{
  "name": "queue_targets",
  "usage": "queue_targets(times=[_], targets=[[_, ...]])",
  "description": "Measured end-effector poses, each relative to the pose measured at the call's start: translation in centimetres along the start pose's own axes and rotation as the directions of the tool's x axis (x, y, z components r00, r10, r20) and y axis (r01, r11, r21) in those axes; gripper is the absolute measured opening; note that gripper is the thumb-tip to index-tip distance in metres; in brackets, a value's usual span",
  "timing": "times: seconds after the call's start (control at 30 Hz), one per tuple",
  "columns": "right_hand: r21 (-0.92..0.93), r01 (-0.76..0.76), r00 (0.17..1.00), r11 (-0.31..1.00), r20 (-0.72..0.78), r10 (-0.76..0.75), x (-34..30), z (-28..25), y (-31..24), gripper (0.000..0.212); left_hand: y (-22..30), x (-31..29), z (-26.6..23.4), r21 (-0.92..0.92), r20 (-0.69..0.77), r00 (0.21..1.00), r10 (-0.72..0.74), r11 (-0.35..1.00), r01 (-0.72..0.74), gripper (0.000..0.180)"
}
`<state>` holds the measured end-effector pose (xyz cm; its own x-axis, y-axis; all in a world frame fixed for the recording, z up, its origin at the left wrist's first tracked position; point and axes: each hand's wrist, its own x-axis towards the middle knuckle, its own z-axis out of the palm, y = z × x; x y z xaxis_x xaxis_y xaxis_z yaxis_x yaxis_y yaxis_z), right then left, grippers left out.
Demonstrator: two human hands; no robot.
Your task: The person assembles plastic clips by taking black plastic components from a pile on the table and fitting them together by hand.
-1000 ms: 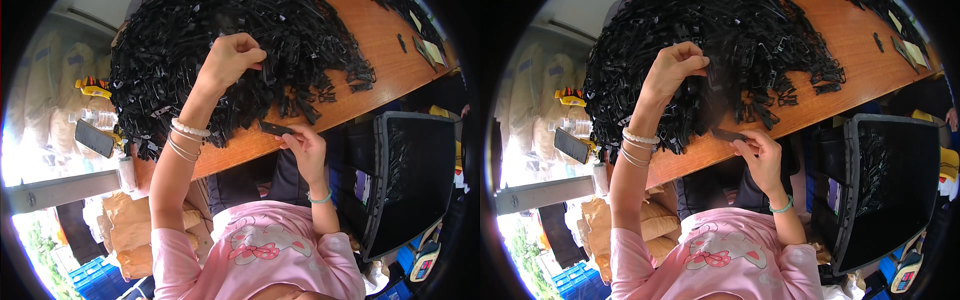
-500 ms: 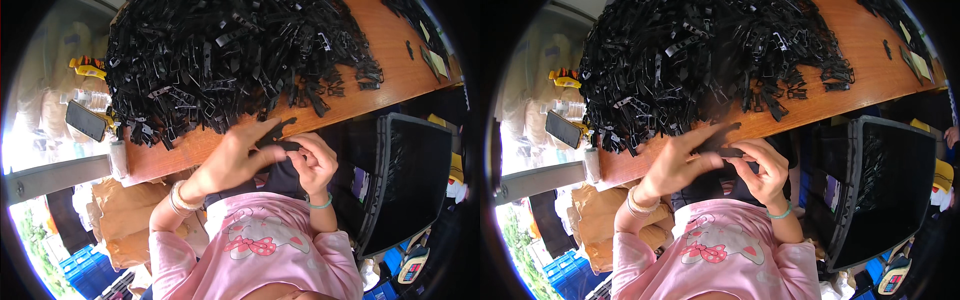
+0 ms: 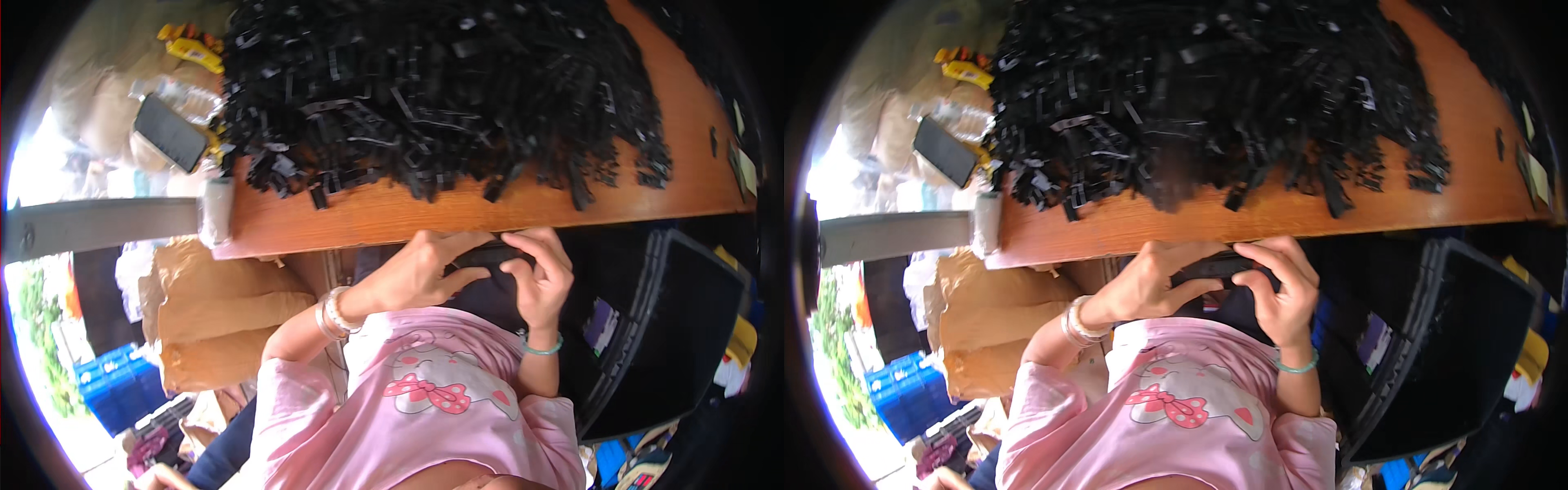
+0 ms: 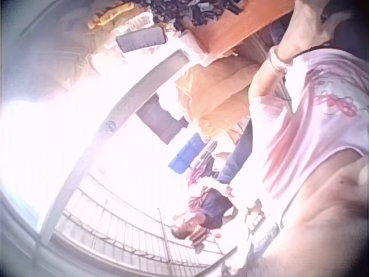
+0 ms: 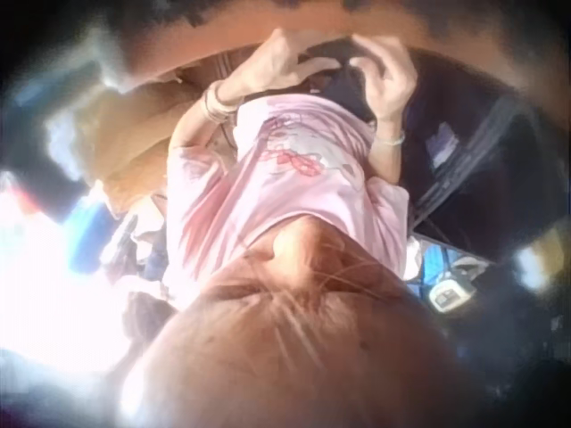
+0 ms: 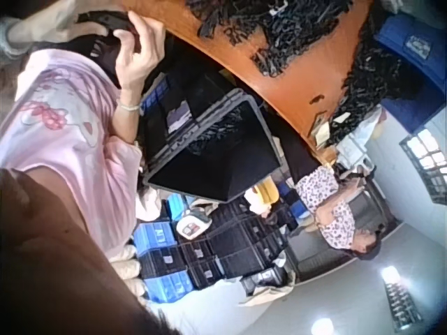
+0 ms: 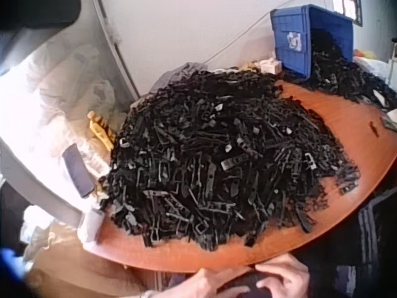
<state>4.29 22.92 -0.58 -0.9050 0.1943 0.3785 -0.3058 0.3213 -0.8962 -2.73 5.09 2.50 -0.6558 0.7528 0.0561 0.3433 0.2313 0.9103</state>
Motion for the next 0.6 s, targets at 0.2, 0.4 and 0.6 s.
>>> queue_targets(times=[0.2,0.4,0.6], targets=[[0.014,-0.243,0.904,0.97,0.366,0.221,-0.8,0.0,0.6,0.021,-0.8,-3.5,-1.2,0.039,-0.082,0.997,0.006,0.999,-0.003,0.04],[-0.007,-0.301,0.939,0.953,0.172,0.298,-1.7,1.1,1.1,0.016,-5.5,-5.4,-6.7,0.341,-0.829,0.56,-0.015,0.779,0.526,0.019],[0.028,-0.24,0.969,0.97,-0.052,0.241,-0.8,-1.0,1.2,0.007,-7.0,-7.0,-9.4,-0.075,-0.783,0.496,-0.375,0.848,0.524,0.014]])
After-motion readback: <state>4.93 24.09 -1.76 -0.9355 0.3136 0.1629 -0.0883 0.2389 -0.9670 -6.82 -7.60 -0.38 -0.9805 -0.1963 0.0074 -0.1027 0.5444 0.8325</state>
